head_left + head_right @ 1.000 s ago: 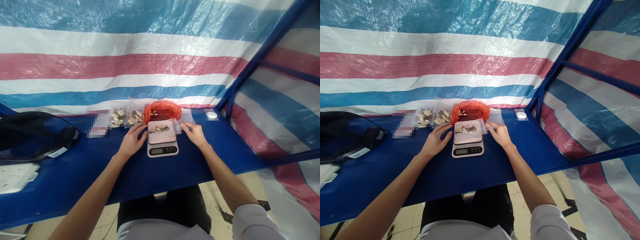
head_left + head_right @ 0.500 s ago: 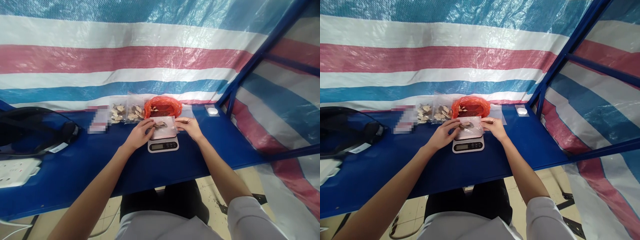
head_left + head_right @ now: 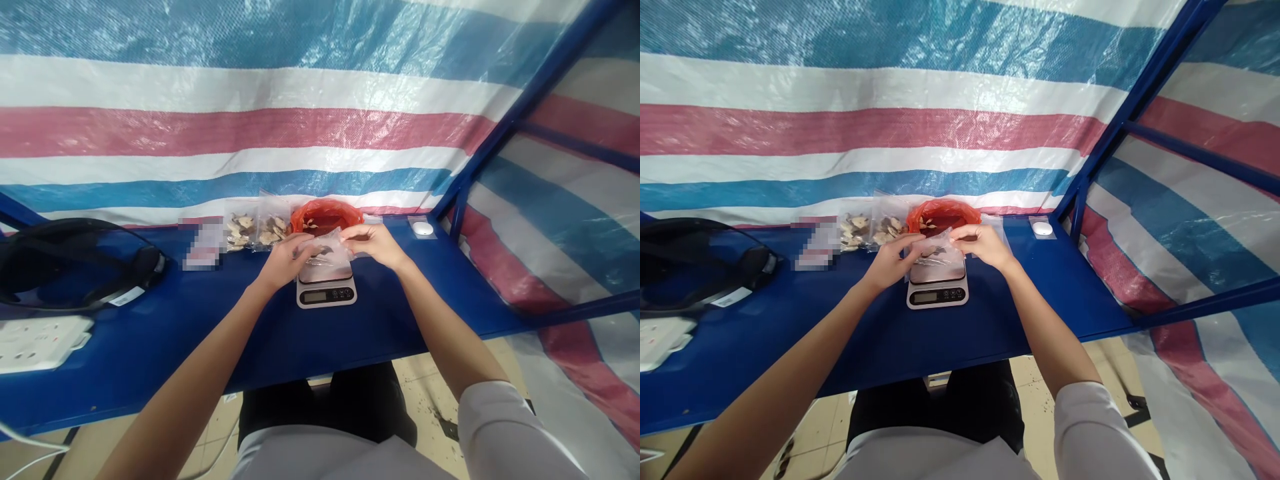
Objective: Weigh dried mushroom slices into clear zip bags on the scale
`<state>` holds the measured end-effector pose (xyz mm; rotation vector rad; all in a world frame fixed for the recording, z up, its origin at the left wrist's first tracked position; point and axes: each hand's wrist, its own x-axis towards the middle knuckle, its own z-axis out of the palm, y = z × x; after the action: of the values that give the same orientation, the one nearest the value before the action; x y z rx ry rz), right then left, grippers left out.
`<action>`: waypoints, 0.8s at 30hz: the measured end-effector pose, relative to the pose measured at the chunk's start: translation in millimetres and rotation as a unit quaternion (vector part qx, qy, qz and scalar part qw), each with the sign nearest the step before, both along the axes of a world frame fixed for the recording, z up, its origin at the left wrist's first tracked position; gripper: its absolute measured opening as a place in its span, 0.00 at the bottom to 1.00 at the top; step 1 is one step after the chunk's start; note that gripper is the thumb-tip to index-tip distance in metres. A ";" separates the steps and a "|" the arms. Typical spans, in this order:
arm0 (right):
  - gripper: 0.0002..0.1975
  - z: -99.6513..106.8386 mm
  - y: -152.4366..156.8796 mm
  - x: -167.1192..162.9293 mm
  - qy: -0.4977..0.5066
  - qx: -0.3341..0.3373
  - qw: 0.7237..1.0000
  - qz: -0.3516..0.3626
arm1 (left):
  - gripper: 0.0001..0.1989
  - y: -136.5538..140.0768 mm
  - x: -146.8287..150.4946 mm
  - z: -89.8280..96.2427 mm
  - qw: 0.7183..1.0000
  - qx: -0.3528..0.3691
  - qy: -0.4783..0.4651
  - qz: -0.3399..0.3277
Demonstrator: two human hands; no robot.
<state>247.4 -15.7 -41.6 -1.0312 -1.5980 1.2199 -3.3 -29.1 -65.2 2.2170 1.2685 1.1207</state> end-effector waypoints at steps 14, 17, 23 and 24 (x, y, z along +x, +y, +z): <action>0.10 40.2 22.4 -15.5 -0.055 0.142 0.983 0.098 | 0.19 28.4 7.3 27.8 0.968 -0.206 -0.124 -0.077; 0.10 34.9 25.3 -13.6 -0.045 0.137 0.986 0.078 | 0.16 26.6 10.4 27.6 0.961 -0.208 -0.178 -0.044; 0.13 17.1 26.8 -4.2 0.011 0.098 0.995 -0.034 | 0.20 17.9 16.0 20.8 0.899 -0.255 -0.355 0.000; 0.15 12.1 27.0 -4.2 0.033 0.074 0.995 -0.055 | 0.21 15.0 17.3 19.4 0.886 -0.262 -0.383 0.009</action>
<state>243.1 11.4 -29.5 -0.9627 -1.5356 1.0350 13.9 -14.2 -45.8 1.1740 1.0521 1.2778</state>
